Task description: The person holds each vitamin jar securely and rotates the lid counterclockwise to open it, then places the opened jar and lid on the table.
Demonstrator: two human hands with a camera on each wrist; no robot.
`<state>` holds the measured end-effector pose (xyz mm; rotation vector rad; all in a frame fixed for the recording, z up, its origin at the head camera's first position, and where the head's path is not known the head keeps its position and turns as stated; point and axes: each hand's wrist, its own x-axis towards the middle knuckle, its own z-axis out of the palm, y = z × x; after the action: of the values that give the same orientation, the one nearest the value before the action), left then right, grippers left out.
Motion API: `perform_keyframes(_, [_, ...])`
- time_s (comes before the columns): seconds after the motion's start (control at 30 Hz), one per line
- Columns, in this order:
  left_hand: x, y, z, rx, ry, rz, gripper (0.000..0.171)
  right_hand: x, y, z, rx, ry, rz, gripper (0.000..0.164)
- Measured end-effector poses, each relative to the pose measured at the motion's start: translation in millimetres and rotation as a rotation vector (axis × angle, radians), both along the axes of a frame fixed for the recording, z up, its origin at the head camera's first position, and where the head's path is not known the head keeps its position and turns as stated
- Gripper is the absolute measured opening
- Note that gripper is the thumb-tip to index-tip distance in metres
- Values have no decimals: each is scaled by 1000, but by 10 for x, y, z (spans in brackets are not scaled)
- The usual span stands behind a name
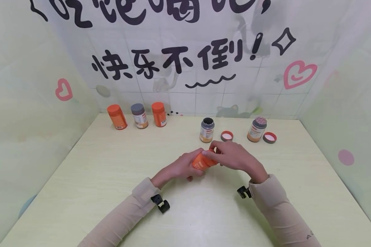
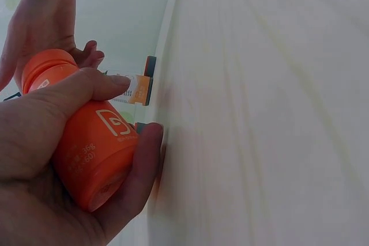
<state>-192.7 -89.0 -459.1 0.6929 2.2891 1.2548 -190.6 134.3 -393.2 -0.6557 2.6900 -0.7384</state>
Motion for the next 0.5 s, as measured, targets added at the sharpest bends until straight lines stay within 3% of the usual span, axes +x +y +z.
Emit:
perform_keyframes(0.23, [-2, -8, 0, 11, 5, -3, 47, 12, -12, 43, 18, 47, 37, 42])
perform_keyframes(0.5, [7, -13, -5, 27, -14, 8, 47, 8, 14, 74, -68, 39, 103, 38])
